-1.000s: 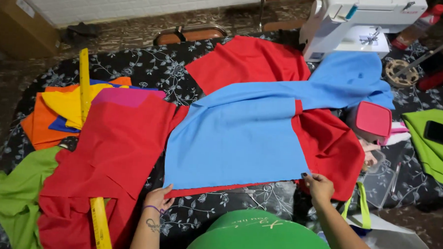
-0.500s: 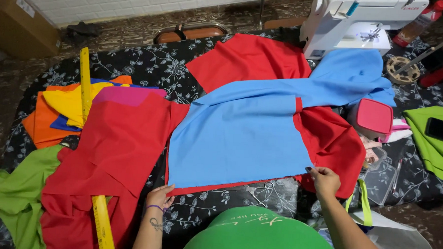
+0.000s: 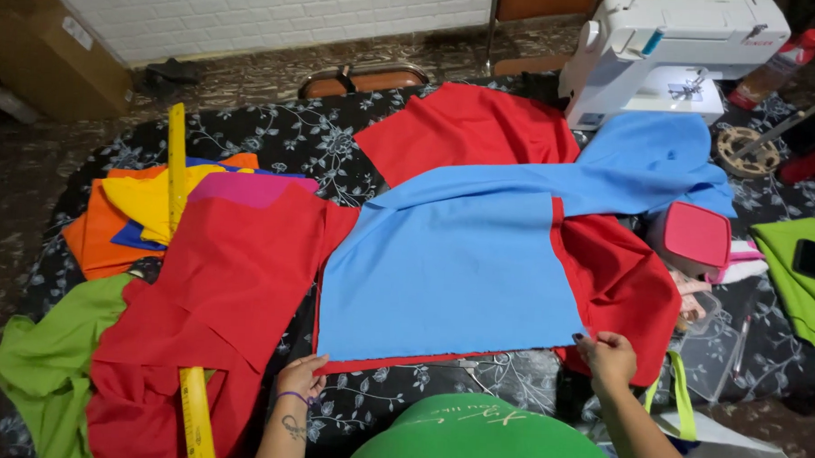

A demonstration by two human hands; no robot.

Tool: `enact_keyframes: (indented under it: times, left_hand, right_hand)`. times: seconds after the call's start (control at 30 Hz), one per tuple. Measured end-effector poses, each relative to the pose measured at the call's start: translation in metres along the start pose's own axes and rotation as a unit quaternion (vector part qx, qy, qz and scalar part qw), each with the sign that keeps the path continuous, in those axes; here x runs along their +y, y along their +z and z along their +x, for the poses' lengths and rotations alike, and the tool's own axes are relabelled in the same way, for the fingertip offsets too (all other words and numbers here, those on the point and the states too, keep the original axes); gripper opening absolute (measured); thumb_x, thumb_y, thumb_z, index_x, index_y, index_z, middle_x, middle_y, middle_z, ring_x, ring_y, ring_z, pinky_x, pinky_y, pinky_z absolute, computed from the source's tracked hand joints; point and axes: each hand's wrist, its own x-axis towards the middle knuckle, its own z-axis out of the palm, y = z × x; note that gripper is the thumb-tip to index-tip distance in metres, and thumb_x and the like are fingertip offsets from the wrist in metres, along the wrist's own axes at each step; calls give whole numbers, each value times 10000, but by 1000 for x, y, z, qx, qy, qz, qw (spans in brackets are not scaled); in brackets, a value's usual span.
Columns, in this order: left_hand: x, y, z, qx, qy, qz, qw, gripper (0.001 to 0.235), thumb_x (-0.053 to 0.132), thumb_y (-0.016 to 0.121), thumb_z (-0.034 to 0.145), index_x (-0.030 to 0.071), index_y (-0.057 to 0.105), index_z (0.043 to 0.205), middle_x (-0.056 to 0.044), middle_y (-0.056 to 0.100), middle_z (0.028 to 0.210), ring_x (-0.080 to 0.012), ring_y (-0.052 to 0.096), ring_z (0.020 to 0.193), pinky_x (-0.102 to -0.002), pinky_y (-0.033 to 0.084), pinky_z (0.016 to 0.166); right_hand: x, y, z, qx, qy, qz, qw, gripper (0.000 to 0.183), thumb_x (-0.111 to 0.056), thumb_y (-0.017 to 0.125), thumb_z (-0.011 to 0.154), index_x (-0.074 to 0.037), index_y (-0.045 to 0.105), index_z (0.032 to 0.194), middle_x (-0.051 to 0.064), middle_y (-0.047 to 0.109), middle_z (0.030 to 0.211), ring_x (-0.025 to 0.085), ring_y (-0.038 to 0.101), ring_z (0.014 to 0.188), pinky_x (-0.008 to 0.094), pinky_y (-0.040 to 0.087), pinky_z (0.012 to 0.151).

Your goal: Organizing and cutting various colored fabric pieces on a work table.

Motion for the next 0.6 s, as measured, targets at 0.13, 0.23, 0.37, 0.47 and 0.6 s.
enact_keyframes:
  times: [0.13, 0.23, 0.37, 0.47, 0.6]
  left_hand:
    - [3, -5, -7, 7, -18, -20, 1000, 303, -62, 894, 842, 48, 707, 1053, -183, 758, 977, -249, 648, 798, -326, 545, 599]
    - [6, -7, -13, 15, -24, -39, 999, 485, -74, 861, 849, 71, 619, 1244, -199, 792, 1059, -260, 701, 845, -341, 536, 608]
    - [15, -13, -16, -35, -56, -36, 997, 559, -55, 838, 882, 35, 649, 1400, -184, 791, 1082, -246, 687, 792, -344, 530, 604]
    - [24, -16, -21, -59, -75, -27, 995, 668, -5, 817, 924, 86, 568, 1537, -146, 777, 1195, -237, 675, 857, -384, 578, 682]
    - [37, -17, -41, -74, -65, -39, 994, 769, 41, 829, 917, 82, 500, 1611, -175, 754, 1182, -225, 645, 811, -402, 605, 715]
  right_hand:
    - [21, -12, 23, -93, 6, 1, 996, 151, -51, 905, 860, -50, 781, 947, 102, 730, 769, 163, 670, 681, 282, 541, 566]
    - [31, -19, 35, -174, 18, -47, 984, 247, 14, 798, 935, -26, 664, 732, 145, 649, 653, 221, 570, 584, 348, 440, 525]
    - [49, -27, 59, -247, 101, 0, 964, 280, -6, 763, 967, -63, 553, 790, 160, 578, 734, 260, 623, 691, 343, 503, 621]
    - [29, -37, 51, -284, 117, -24, 951, 73, -12, 725, 1014, 26, 685, 965, 237, 707, 856, 331, 660, 731, 406, 491, 663]
    - [3, -45, 35, -275, 104, -35, 955, 142, -26, 708, 1037, 29, 662, 914, 212, 661, 833, 308, 625, 733, 408, 502, 693]
